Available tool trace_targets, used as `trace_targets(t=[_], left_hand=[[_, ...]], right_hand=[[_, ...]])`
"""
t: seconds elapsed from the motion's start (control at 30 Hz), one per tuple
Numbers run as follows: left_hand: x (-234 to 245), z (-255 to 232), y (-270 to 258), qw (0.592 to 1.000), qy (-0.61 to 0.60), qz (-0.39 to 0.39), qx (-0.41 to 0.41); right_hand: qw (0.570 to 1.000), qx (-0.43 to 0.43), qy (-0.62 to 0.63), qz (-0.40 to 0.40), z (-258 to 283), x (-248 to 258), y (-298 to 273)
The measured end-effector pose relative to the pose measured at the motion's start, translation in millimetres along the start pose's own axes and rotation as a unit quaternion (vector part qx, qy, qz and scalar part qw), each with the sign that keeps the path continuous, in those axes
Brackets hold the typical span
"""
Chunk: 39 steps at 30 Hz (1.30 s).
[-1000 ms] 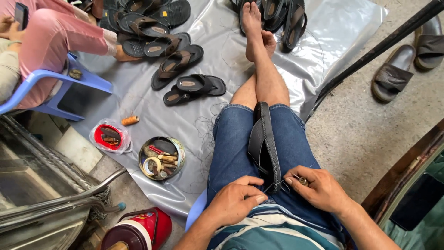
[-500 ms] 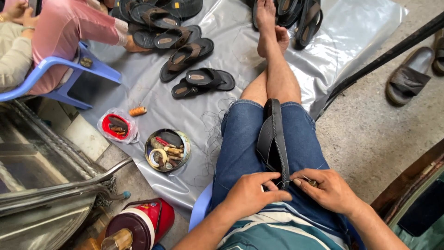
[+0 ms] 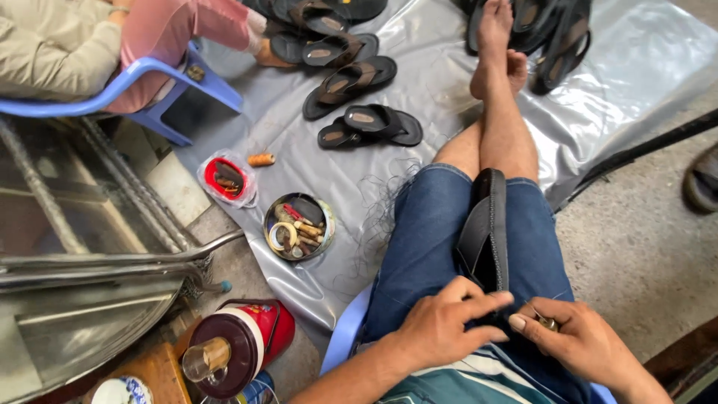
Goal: Hand-stitching the sole of a sandal using a needle and thread.
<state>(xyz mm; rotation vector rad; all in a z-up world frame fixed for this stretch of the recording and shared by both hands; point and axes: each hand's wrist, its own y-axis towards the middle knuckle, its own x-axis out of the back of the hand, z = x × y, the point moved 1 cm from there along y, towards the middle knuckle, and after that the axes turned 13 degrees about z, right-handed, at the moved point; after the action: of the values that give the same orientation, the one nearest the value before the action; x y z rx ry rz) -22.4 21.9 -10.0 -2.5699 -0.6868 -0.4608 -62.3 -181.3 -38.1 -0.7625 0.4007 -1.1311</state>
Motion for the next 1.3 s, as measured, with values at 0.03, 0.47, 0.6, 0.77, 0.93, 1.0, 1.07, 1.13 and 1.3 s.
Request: trace_targets(t=[0.03, 0.47, 0.6, 0.77, 0.93, 1.0, 1.07, 1.13, 1.3], left_hand=[[-4.2, 6.6, 0.7, 1.000, -0.002, -0.004, 0.005], [150.7, 187.0, -74.6, 0.709, -0.408, -0.534, 0.214], [118.0, 180.8, -60.4, 0.830, 0.110, -0.498, 0.226], [68.6, 25.2, -12.2, 0.953, 0.149, -0.261, -0.035], [25.3, -1.0, 4.0, 0.991, 0.055, -0.040, -0.115], [14.1, 2.7, 9.7, 0.997, 0.045, -0.048, -0.038], [8.3, 2.8, 11.3, 0.999, 0.026, -0.043, -0.009], [1.3, 5.2, 12.3, 0.999, 0.006, -0.039, 0.022], [-5.1, 5.8, 13.0, 0.995, -0.024, -0.074, 0.068]], right_hand=[[1.000, 0.000, -0.003, 0.006, 9.5, -2.7, -2.6], [0.995, -0.037, 0.013, -0.092, 13.2, 35.6, -24.2], [0.988, -0.031, -0.147, -0.021, 18.6, 29.3, -22.9], [0.970, 0.086, -0.225, 0.041, 28.8, 22.3, -21.9], [0.946, 0.118, -0.296, 0.060, 31.6, 22.4, -13.0], [0.932, 0.093, -0.344, 0.057, 29.0, 22.4, -9.9], [0.932, 0.111, -0.340, 0.052, 28.1, 22.8, -8.1], [0.932, 0.129, -0.336, 0.049, 26.4, 22.3, -6.9], [0.932, 0.138, -0.332, 0.051, 23.1, 22.7, -3.8]])
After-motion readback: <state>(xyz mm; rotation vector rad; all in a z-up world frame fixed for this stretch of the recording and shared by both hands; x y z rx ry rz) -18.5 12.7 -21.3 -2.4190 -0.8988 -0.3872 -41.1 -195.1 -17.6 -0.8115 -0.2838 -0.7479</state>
